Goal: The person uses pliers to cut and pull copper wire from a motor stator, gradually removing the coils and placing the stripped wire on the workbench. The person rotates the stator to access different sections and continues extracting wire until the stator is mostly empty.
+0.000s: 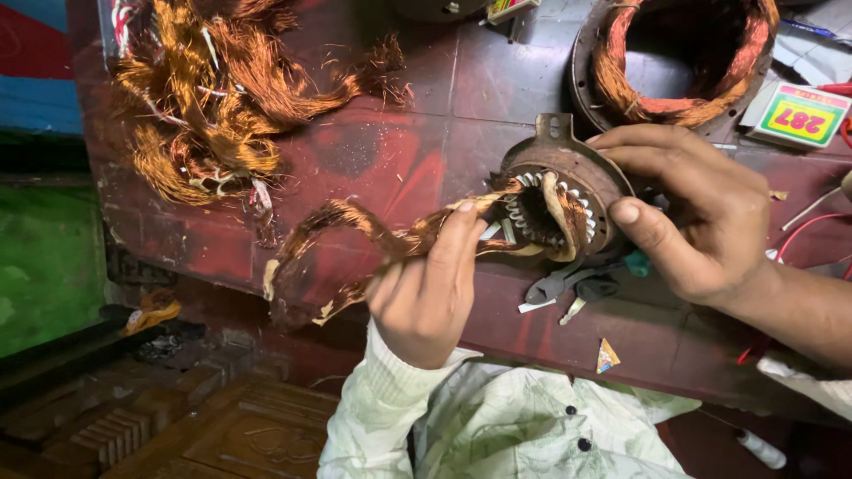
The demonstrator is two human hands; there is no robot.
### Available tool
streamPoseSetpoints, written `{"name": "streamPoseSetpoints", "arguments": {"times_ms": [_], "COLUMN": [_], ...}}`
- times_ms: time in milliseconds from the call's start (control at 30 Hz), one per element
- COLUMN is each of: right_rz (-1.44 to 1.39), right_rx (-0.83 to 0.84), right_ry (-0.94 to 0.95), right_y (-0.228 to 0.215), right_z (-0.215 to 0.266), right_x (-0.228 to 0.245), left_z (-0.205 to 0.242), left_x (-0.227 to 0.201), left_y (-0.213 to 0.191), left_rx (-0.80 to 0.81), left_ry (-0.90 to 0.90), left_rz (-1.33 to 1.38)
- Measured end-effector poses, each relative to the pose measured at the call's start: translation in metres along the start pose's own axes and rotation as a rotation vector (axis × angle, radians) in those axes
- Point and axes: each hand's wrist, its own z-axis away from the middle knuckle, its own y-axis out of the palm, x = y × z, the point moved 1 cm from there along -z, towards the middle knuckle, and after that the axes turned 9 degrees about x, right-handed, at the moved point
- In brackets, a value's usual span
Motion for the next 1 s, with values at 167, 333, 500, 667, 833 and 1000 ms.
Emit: {"name": "streamPoseSetpoints", "arguments": {"times_ms": [167,333,500,667,833,1000], "right_rz": [0.002,-0.017,-0.02,-0.009,0.012,0.03], "right_rx": [0.008,0.009,-0.009,-0.002,-0.005,-0.008], "right_ry": [0.019,0.009,0.015,-0.007,-0.009,-0.012], "right_y": [-0.001,0.0,0.001,0.002,0.002,0.002], "right_z": [0.001,-0.001,-0.001,-0.001,0.0,-0.001], "right_x": [-0.001,-0.002,-0.002,-0.003,-0.003,-0.003], "left_z": [-0.007,-0.002,0.009,0.014,0.015,0.016], "left_x": [0.004,-0.004,-0.01,-0.016,-0.019,-0.014], "left_y": [0.001,0.004,-0.001,0.012,0.014,0.01], "left_rx": [-0.057,-0.042,0.034,0.213,0.262,0.226], "left_ry": [-0.057,-0.039,0.154,0.018,-0.014,0.053], "left_rz": [0.165,0.093,0.231,0.25,0.248,0.227]}}
